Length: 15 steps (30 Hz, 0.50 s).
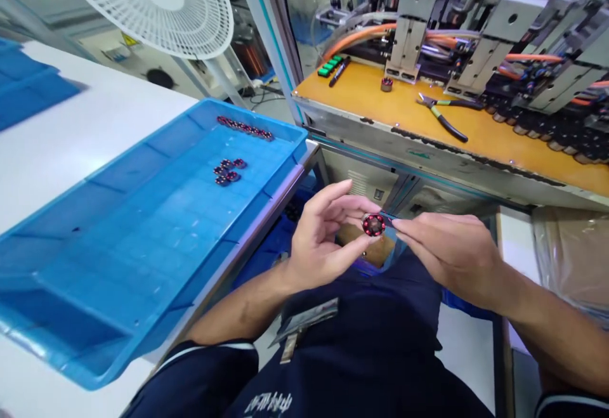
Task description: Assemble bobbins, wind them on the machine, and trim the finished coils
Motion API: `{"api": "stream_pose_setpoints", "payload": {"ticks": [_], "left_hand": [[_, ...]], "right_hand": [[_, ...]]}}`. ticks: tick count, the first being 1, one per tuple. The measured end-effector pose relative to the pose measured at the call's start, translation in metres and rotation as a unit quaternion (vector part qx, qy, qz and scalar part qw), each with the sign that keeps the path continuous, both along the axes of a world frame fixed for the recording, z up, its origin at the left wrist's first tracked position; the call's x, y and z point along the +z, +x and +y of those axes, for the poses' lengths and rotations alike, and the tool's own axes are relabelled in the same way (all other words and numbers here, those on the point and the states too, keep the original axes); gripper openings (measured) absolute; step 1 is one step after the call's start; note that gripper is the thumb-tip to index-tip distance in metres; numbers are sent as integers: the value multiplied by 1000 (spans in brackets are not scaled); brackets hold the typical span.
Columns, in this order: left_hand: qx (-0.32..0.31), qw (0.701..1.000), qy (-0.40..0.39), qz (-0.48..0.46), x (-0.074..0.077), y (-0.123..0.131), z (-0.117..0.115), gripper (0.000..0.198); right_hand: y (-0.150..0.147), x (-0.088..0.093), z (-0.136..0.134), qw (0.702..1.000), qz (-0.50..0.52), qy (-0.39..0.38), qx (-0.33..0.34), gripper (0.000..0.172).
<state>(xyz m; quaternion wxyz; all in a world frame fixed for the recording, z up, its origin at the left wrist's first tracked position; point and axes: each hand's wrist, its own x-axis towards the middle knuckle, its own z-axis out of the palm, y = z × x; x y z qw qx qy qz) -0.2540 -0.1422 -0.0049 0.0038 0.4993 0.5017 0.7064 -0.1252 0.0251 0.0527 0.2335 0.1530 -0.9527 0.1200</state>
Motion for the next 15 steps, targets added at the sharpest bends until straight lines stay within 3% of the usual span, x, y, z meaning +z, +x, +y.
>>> {"api": "stream_pose_setpoints", "payload": {"ticks": [6, 10, 15], "left_hand": [[10, 999, -16, -30, -7, 1, -2, 84], [15, 999, -33, -40, -9, 2, -4, 83], [69, 995, -10, -67, -10, -2, -2, 83]], "right_hand": [[10, 3, -2, 997, -32, -5, -70, 16], [5, 10, -3, 998, -24, -43, -49, 17], [20, 14, -12, 993, -29, -109, -34, 27]]}}
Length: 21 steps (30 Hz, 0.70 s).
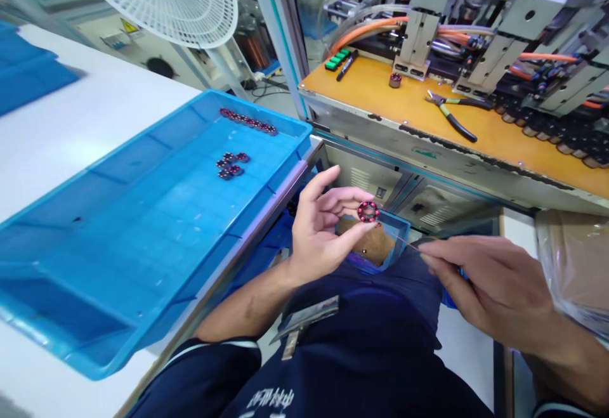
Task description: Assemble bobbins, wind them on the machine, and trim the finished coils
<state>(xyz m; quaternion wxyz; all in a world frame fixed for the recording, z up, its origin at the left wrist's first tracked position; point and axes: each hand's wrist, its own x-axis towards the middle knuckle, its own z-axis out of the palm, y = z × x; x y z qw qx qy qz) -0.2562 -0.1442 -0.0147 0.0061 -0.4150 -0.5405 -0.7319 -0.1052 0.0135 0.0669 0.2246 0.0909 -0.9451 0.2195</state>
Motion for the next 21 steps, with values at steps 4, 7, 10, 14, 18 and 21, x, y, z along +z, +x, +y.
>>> {"api": "stream_pose_setpoints", "payload": {"ticks": [4, 7, 10, 14, 18, 21], "left_hand": [[8, 999, 33, -16, -2, -2, 2, 83], [-6, 999, 46, 0, -4, 0, 3, 83], [-36, 998, 47, 13, -4, 2, 3, 83], [-91, 995, 42, 26, -1, 7, 2, 83], [-129, 991, 34, 16, 2, 13, 0, 81], [-125, 992, 24, 3, 2, 15, -2, 79]], "right_hand": [[13, -19, -14, 994, -49, -98, 28, 28], [14, -39, -18, 980, -77, -170, 73, 24], [7, -50, -8, 958, -118, -254, 65, 22], [-13, -50, 3, 863, -129, -488, -2, 29], [-33, -53, -13, 744, -170, -646, 13, 33], [-38, -59, -27, 729, -141, -670, 8, 29]]}}
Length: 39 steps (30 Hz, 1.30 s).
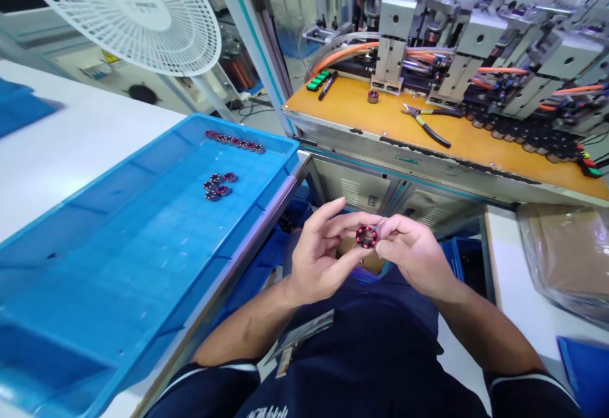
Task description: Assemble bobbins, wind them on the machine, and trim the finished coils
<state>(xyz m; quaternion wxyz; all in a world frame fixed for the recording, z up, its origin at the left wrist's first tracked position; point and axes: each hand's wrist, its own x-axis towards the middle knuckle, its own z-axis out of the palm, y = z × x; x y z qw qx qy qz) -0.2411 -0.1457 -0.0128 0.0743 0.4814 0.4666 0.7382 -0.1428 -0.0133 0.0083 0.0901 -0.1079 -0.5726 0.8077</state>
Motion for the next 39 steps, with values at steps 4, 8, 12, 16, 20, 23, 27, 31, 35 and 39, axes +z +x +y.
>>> {"api": "stream_pose_setpoints", "payload": {"ticks": [4, 8, 12, 16, 20, 23, 27, 31, 35, 39], "left_hand": [[-7, 1000, -5, -2, -1, -2, -1, 82], [-12, 1000, -17, -5, -2, -3, -1, 84], [-15, 1000, -13, -9, -3, -2, -1, 84], [-13, 1000, -10, -16, -5, -2, -1, 85], [2, 1000, -28, -2, -5, -2, -3, 86], [16, 999, -38, 10, -4, -1, -4, 86], [22, 999, -48, 3, -4, 1, -3, 84], [23, 999, -35, -9, -3, 2, 2, 81], [19, 999, -23, -30, -2, 0, 5, 78], [-9, 999, -24, -45, 0, -3, 3, 79]], "right_hand": [[2, -3, -2, 1000, 18, 3, -17, 27], [3, 1, 3, 999, 33, 4, -8, 23], [3, 0, 4, 1000, 17, 5, 4, 22], [2, -3, 6, 999, 18, -16, -25, 28], [1, -3, 10, 998, -10, -43, 43, 34], [2, -2, 11, 998, -1, -37, 54, 26], [3, -2, 7, 999, 27, -24, 24, 21], [5, -2, -4, 993, 45, -45, -99, 23], [13, -4, -10, 984, 26, -61, -165, 31], [23, -2, 2, 992, 10, -20, -126, 33]]}}
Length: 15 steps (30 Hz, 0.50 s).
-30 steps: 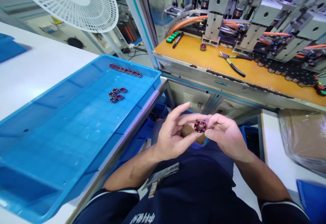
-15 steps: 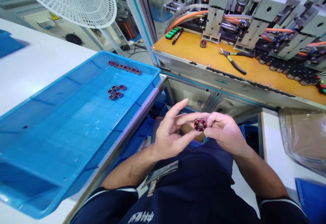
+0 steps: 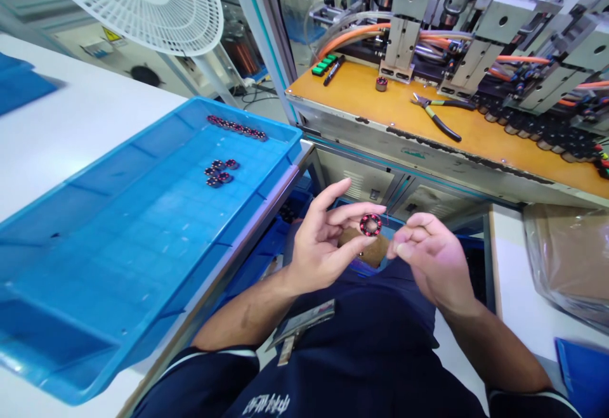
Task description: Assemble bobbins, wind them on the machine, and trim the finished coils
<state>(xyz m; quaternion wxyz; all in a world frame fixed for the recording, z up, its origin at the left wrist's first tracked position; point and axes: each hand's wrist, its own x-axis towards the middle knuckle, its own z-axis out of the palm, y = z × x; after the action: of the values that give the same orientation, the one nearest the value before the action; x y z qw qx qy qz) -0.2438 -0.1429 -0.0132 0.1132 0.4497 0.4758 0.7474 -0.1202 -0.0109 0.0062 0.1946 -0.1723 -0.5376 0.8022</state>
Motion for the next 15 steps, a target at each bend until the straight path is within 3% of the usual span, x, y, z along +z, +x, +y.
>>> {"api": "stream_pose_setpoints", "payload": {"ticks": [3, 7, 12, 15], "left_hand": [[-35, 999, -14, 28, 0, 0, -4, 79], [-69, 996, -37, 40, 0, 4, -8, 76], [-120, 990, -15, -78, 2, 6, -4, 74], [-140, 976, -10, -166, 4, 4, 1, 62]], "right_hand": [[-1, 9, 12, 997, -13, 70, 24, 30], [-8, 21, 16, 985, -48, 128, 107, 19], [-9, 18, 8, 982, -15, 163, 91, 17], [-6, 10, 2, 985, -19, 154, 72, 20]]}}
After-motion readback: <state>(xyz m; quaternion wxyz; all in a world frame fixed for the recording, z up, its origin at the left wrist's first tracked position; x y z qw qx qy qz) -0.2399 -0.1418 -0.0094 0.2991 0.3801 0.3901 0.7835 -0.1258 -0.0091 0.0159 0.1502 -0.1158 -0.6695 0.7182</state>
